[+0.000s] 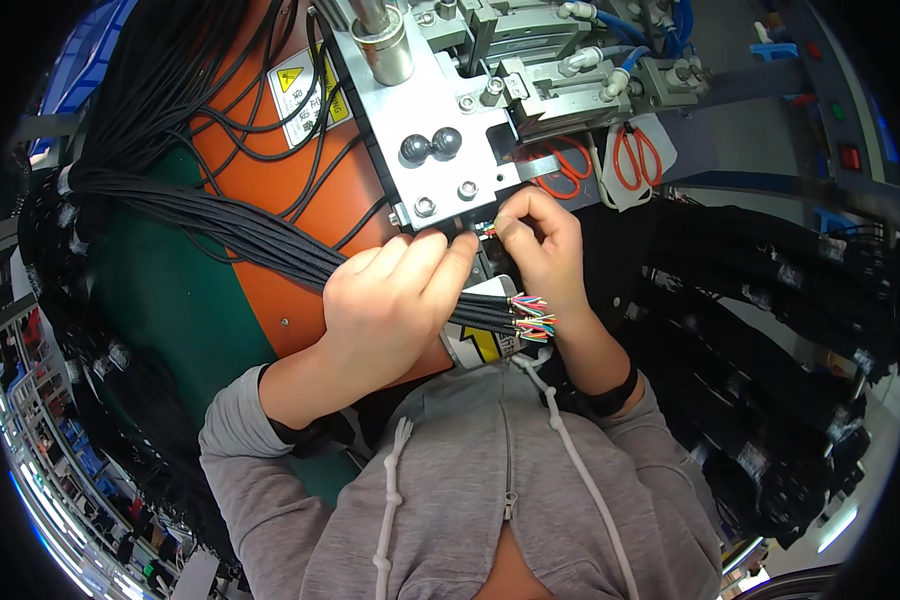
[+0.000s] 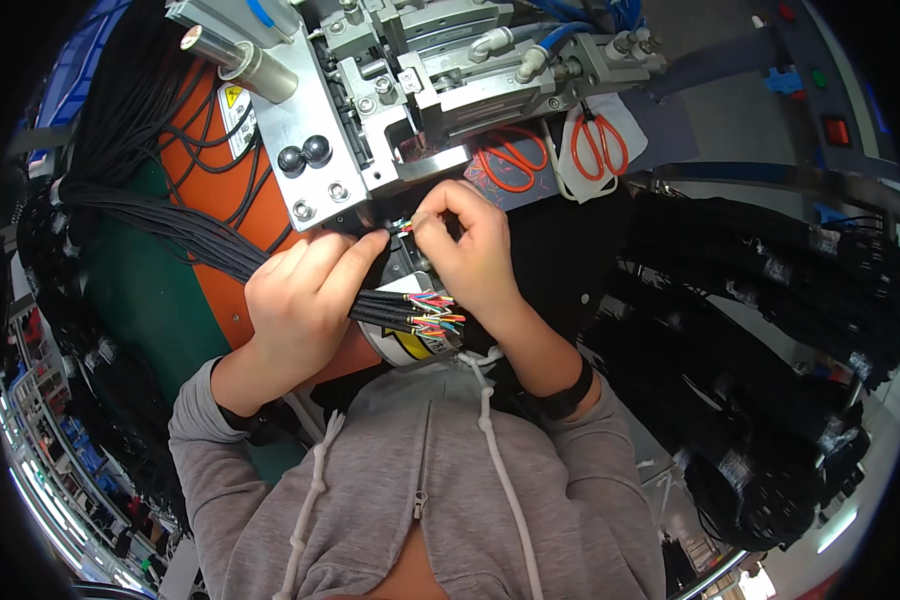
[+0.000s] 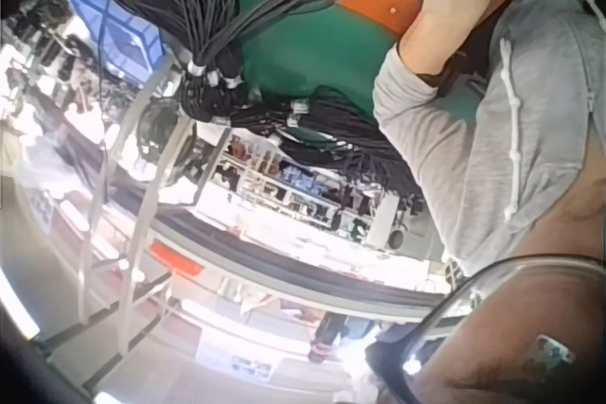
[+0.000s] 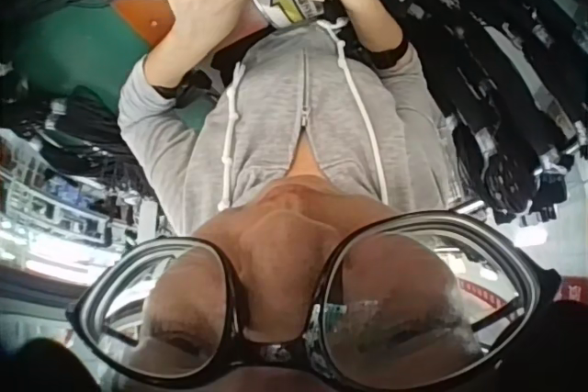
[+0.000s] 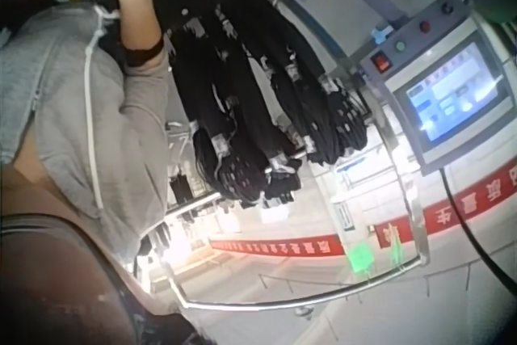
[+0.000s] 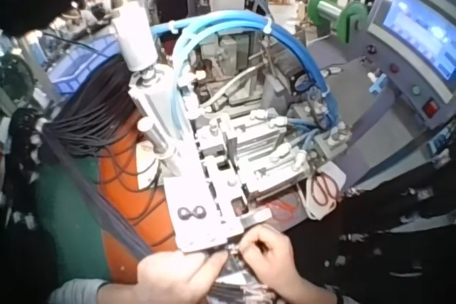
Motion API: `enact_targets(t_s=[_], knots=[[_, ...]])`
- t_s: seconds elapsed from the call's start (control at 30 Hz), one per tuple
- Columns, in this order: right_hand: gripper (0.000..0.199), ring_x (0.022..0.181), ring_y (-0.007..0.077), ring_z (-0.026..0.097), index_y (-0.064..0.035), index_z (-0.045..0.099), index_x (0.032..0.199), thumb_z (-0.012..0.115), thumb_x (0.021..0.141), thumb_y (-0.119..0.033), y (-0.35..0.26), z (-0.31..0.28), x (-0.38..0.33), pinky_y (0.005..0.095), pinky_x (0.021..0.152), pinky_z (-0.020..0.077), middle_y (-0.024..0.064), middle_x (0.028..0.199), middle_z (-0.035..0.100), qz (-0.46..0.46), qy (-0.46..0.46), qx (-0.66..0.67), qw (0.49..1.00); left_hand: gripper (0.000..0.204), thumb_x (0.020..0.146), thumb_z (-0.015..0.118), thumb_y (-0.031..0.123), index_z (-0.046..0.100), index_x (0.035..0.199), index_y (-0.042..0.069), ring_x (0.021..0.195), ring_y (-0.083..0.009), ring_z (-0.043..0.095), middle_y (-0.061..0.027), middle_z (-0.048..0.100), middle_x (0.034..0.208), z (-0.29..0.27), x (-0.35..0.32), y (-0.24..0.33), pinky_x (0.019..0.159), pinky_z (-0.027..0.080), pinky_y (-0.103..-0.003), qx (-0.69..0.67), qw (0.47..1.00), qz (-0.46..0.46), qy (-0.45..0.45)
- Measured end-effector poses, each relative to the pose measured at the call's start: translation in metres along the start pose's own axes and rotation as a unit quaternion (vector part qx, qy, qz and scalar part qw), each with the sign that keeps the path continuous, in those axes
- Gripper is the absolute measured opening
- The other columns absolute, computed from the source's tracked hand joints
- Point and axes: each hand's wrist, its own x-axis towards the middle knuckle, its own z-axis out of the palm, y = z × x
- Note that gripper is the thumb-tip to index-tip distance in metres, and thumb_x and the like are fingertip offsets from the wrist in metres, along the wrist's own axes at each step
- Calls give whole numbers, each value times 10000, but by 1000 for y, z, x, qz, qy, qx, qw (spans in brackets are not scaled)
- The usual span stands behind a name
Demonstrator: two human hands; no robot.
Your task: Assembling a wire harness by inserting individual wires into a connector block at an assembly station.
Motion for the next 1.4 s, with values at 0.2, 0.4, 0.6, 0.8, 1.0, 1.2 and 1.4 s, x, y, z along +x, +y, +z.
enact_targets(t_s=[0.2, 0.4, 0.6, 0.8, 1.0, 1.2, 1.4], knots=[[69, 693, 93, 497, -17, 567, 786, 631, 811, -10, -9, 5, 3, 230, 642, 397, 29, 750, 537, -122, 29, -90, 988, 262, 707, 650, 104, 683, 964, 64, 622, -83, 541, 15, 497, 733, -5, -1, 0, 516, 386, -229, 8, 999, 1, 39], [82, 746, 171, 585, -20, 650, 839, 670, 770, 20, -11, -14, 8, 274, 679, 451, 65, 814, 635, -164, -71, 12, 984, 237, 719, 650, 97, 680, 949, 54, 614, -85, 547, 11, 501, 735, -10, -8, 8, 515, 390, -232, 78, 997, -24, -16], [172, 750, 204, 616, -13, 689, 869, 720, 711, 47, -25, -29, 15, 305, 664, 468, 89, 846, 680, -346, -247, 5, 905, 259, 726, 655, 101, 692, 976, 41, 589, -88, 527, -2, 508, 737, -18, -2, -3, 519, 386, -231, -15, 999, 25, -33], [157, 716, 194, 606, -8, 680, 791, 776, 672, 30, -34, -26, 2, 308, 650, 466, 90, 793, 664, -252, -105, 31, 961, 328, 709, 704, 142, 708, 1015, 25, 604, -140, 552, -58, 604, 831, -14, 12, -4, 528, 423, -254, -67, 969, 108, 212], [175, 717, 189, 603, -6, 661, 799, 794, 687, -8, -50, -12, -4, 319, 648, 468, 97, 774, 649, -235, -99, -38, 966, 248, 735, 719, 125, 703, 952, 6, 589, -144, 579, -82, 628, 836, -14, 4, -8, 493, 438, -246, -120, 976, 83, 160], [169, 761, 188, 629, -8, 662, 823, 785, 708, -12, -45, 11, -5, 286, 679, 491, 97, 839, 665, -177, 22, 231, 956, 217, 726, 733, 116, 690, 904, 1, 567, -143, 588, -72, 623, 798, -10, 4, -8, 468, 434, -242, -123, 971, 68, 193], [154, 788, 191, 609, 19, 650, 853, 757, 745, -2, -48, -2, 7, 281, 714, 490, 100, 854, 642, -320, -67, 14, 945, 218, 736, 731, 117, 680, 911, -2, 558, -139, 561, -52, 582, 754, -7, 2, -8, 456, 411, -248, -117, 969, 71, 207]])
